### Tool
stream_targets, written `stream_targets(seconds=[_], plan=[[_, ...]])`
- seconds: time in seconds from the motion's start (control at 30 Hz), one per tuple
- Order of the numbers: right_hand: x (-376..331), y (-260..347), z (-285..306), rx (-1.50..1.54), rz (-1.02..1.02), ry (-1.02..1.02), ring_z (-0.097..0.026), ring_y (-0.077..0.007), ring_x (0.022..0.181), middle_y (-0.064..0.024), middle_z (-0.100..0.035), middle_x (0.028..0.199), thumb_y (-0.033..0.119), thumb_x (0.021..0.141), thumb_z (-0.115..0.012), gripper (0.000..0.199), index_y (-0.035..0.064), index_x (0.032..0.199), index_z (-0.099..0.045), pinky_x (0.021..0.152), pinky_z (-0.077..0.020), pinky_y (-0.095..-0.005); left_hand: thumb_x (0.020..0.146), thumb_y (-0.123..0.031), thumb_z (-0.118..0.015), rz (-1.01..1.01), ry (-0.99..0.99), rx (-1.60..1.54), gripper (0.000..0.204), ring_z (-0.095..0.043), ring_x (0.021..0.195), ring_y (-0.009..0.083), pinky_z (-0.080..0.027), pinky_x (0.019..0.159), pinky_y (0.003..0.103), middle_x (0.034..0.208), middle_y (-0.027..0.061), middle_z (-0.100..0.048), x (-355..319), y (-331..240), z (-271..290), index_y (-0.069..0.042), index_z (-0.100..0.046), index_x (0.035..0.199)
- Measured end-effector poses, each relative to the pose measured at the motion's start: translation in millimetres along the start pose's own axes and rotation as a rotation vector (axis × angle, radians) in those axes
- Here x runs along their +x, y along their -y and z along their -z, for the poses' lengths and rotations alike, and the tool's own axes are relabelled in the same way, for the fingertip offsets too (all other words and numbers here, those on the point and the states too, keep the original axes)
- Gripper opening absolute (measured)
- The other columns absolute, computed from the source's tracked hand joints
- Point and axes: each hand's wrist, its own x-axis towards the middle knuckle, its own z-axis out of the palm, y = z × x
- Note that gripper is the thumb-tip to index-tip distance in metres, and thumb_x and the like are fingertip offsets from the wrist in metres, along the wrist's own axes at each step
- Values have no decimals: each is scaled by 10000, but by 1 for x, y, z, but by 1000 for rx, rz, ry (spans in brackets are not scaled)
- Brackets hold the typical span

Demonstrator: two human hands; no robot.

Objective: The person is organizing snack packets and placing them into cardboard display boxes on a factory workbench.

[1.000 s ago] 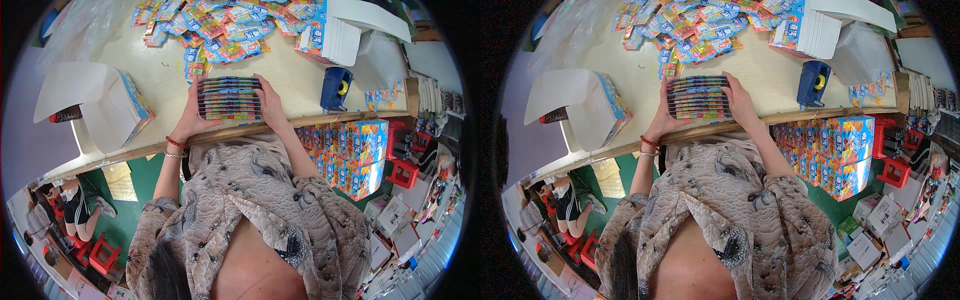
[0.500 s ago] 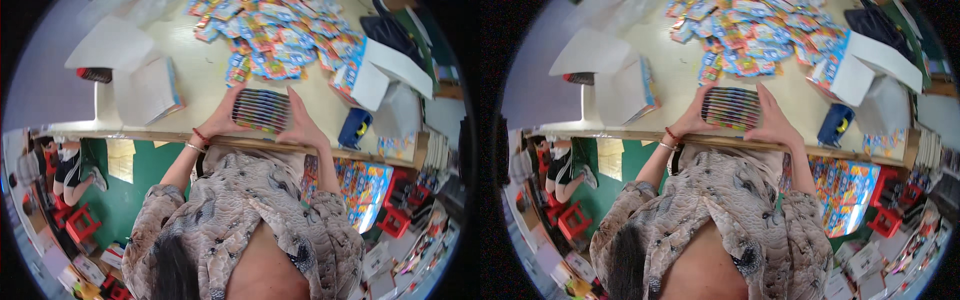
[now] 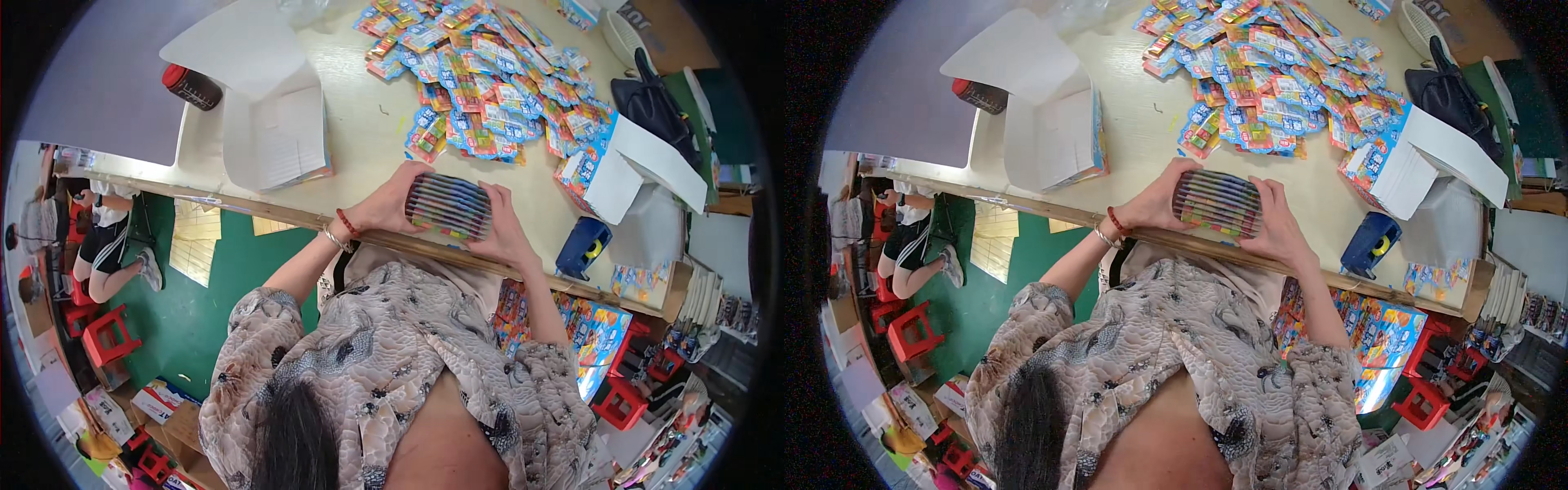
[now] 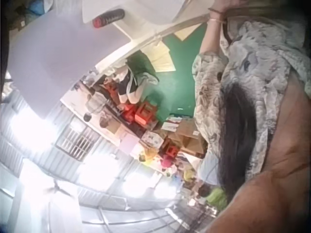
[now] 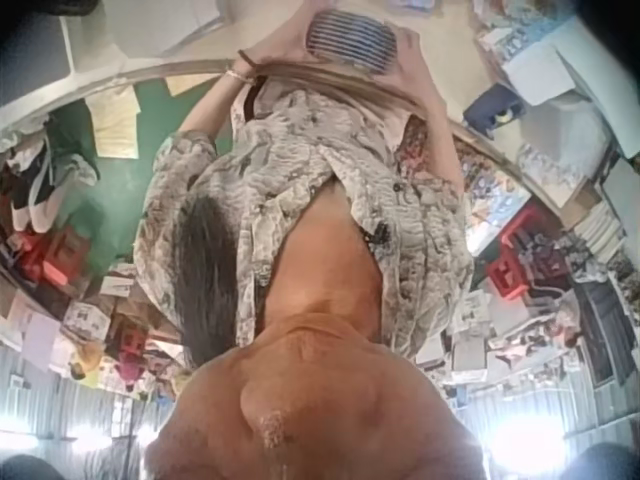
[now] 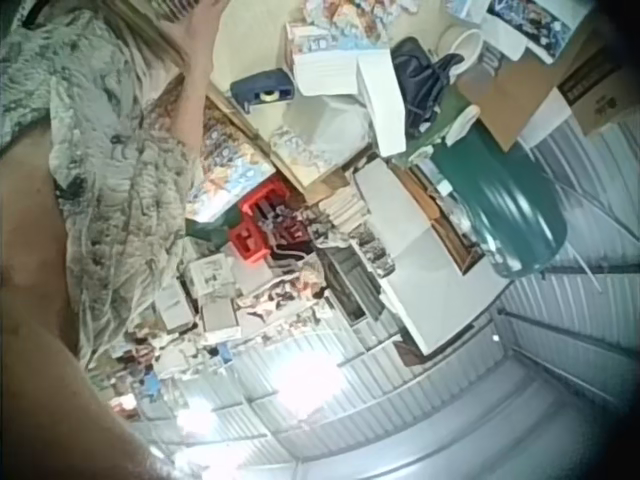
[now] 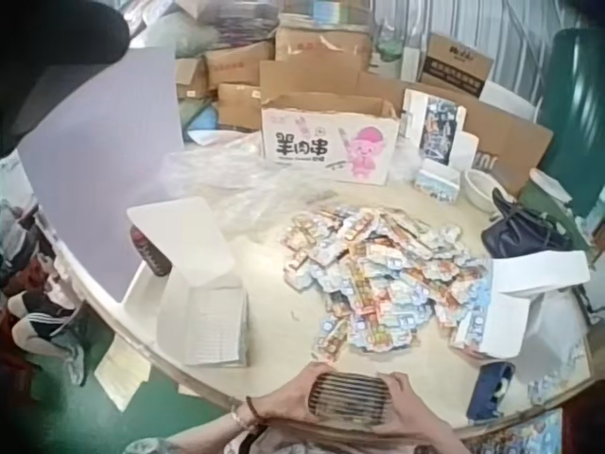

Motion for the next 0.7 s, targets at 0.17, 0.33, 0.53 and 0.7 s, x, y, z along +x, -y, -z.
stream_targets(seconds=[0.17,0.33,0.53,0.7], plan=[[28,45,10,-10,163,-12,-407,-385,1207,-205,-351,1294,210,545,-840,983,66,1363,-316,1041,-372,-398,512,-121,-856,-60,-136,255,919,-417,1205,340,-360,1030,398,1261,177,-421,-28,-50,49,-62,-378,1296],[130,131,1,-51,597,-170,-443,-385,1161,-207,-381,1273,269,553,-852,997,80,1372,-317,997,-396,-420,512,-40,-848,-41,-328,716,929,-429,1211,308,-379,1020,390,1286,172,-410,-62,-117,163,-57,-362,1303],[222,153,-49,12,595,4,-469,-384,1133,-215,-448,1232,384,546,-835,1025,85,1377,-314,951,-414,-440,574,-128,-867,271,-297,412,974,-454,1189,274,-375,1030,373,1241,162,-446,-81,-86,236,-47,-278,1346],[216,135,-66,-186,516,57,-443,-382,1199,-219,-447,1259,450,543,-810,1064,92,1399,-290,1025,-285,-606,583,-209,-868,300,-179,475,1026,-461,1193,291,-371,1036,364,1231,172,-481,-84,-55,227,-26,-233,1368]])
